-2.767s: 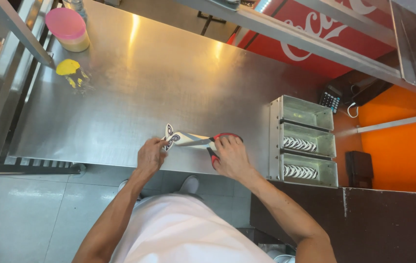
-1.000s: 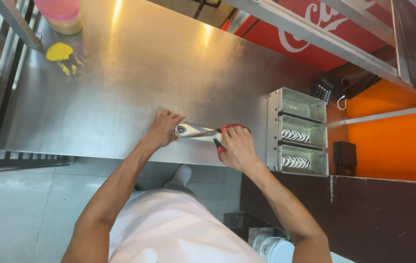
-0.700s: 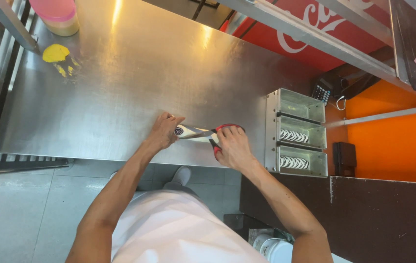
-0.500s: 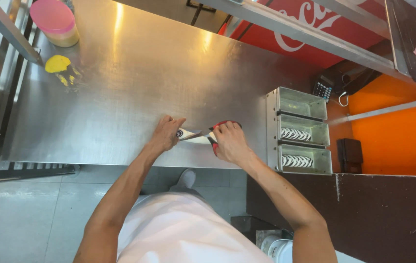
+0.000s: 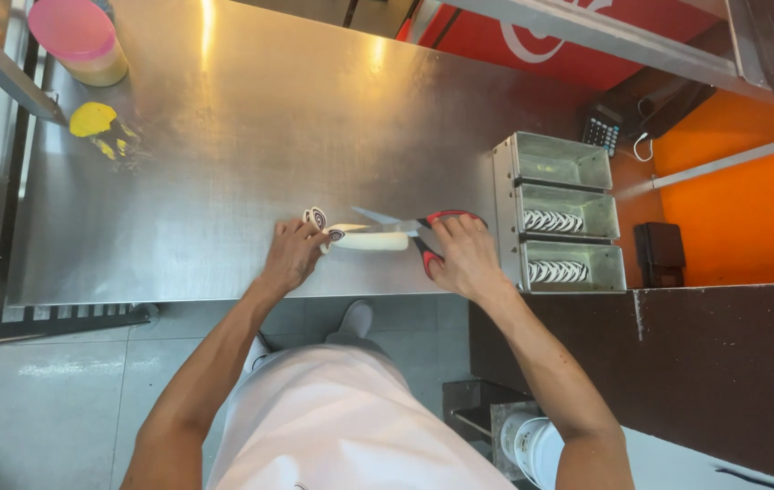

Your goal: The person retrieves a cylindrical dough log from a metal tray, places it on a stainless steel counter, and uses scissors to cut the log into multiple short segments. The person then arranges the cut pieces into a compact stack and places the stack back into the tray.

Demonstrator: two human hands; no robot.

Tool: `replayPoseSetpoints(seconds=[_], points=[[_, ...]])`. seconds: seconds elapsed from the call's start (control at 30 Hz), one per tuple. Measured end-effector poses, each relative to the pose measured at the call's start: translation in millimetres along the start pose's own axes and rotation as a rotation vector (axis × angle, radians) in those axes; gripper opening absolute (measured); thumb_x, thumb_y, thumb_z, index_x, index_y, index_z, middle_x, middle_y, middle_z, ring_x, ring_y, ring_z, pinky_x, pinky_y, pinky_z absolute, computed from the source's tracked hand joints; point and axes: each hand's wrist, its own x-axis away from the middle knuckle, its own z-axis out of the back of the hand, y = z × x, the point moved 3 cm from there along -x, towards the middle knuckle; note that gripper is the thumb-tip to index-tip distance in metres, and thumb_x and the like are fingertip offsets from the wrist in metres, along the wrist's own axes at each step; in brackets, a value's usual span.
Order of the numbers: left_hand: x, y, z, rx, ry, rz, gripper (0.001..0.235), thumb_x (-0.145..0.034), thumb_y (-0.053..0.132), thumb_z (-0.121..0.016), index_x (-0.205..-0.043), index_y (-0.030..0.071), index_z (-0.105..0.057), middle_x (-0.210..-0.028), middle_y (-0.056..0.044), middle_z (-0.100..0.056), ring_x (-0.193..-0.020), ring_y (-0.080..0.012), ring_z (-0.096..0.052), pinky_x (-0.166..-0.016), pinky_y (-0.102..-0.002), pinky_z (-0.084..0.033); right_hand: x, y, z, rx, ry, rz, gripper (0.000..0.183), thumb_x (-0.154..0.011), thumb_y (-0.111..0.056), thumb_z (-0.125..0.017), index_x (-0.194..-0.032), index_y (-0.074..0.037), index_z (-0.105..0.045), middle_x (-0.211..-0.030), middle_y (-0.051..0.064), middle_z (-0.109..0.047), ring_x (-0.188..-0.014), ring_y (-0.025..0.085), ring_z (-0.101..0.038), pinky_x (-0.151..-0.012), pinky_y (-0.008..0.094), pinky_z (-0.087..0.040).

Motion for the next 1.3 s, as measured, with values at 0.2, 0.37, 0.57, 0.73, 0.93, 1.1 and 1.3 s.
replayPoseSetpoints(seconds=[0.2, 0.37, 0.57, 0.73, 0.93, 1.1, 1.3], points=[[15.8, 14.1, 10.5, -0.082, 0.082, -0.009, 0.019, -0.068, 0.025, -0.065, -0.086, 0.022, -0.060, -0.084, 0.002, -0.057, -0.090, -0.0161, -0.049, -0.078, -0.033, -0.033, 3.8, -3.3, -7.7, -0.038, -0.129, 0.045, 0.054, -0.055, -0.028, -0.063, -0.100, 0.001, -0.056, -0.086, 0.016, -0.059, -0.081, 0.026, -0.051, -0.074, 0.034, -0.036], [14.3, 11.6, -4.8, -0.109, 0.179, 0.035, 0.003, -0.073, 0.025, -0.061, -0.071, 0.022, -0.062, -0.070, 0.005, -0.058, -0.079, -0.0123, -0.052, -0.073, -0.029, -0.033, -0.2, 0.4, -26.4, -0.108, -0.127, 0.089, 0.054, -0.055, -0.025, -0.064, -0.100, 0.003, -0.055, -0.086, 0.018, -0.057, -0.080, 0.028, -0.049, -0.075, 0.035, -0.035], [12.0, 11.7, -0.1, -0.135, 0.053, 0.169, 0.002, -0.071, 0.022, -0.063, -0.069, 0.022, -0.062, -0.077, 0.004, -0.056, -0.079, -0.0131, -0.049, -0.073, -0.028, -0.033, -10.4, -3.3, -33.3, -0.065, -0.158, 0.145, 0.052, -0.055, -0.024, -0.064, -0.099, 0.002, -0.056, -0.085, 0.017, -0.057, -0.079, 0.026, -0.049, -0.072, 0.033, -0.034], [-5.4, 17.3, 16.9, 0.004, -0.077, 0.225, 0.021, -0.065, 0.024, -0.069, -0.084, 0.018, -0.062, -0.089, 0.000, -0.058, -0.088, -0.0179, -0.048, -0.077, -0.033, -0.034, -17.9, -7.1, -45.9, -0.018, -0.139, 0.131, 0.049, -0.051, -0.020, -0.068, -0.095, 0.001, -0.058, -0.081, 0.016, -0.059, -0.076, 0.027, -0.051, -0.072, 0.035, -0.037], [-42.4, 6.7, -17.8, 0.170, -0.181, 0.268, 0.054, -0.062, 0.019, -0.072, -0.111, 0.014, -0.050, -0.100, -0.006, -0.055, -0.101, -0.0233, -0.045, -0.084, -0.034, -0.032, -27.1, 6.0, -81.8, 0.059, -0.109, 0.080, 0.024, -0.064, -0.015, -0.060, -0.087, -0.007, -0.061, -0.070, 0.007, -0.060, -0.066, 0.021, -0.055, -0.058, 0.029, -0.043], [-53.9, -18.4, -27.6, 0.252, -0.150, 0.290, 0.055, -0.063, 0.012, -0.070, -0.113, 0.017, -0.049, -0.088, 0.000, -0.061, -0.094, -0.0211, -0.051, -0.084, -0.035, -0.033, -21.0, 14.0, -40.5, 0.050, -0.117, 0.011, 0.032, -0.064, -0.020, -0.063, -0.093, -0.008, -0.060, -0.075, 0.007, -0.060, -0.072, 0.021, -0.055, -0.063, 0.029, -0.044], [-54.0, -17.0, 3.3, 0.151, -0.092, 0.306, 0.041, -0.064, 0.015, -0.070, -0.103, 0.017, -0.056, -0.103, -0.003, -0.058, -0.103, -0.0230, -0.048, -0.085, -0.038, -0.034, -12.9, 14.0, -1.6, -0.084, -0.167, -0.054, 0.051, -0.056, -0.024, -0.066, -0.100, 0.001, -0.057, -0.082, 0.014, -0.059, -0.079, 0.025, -0.053, -0.072, 0.033, -0.040]])
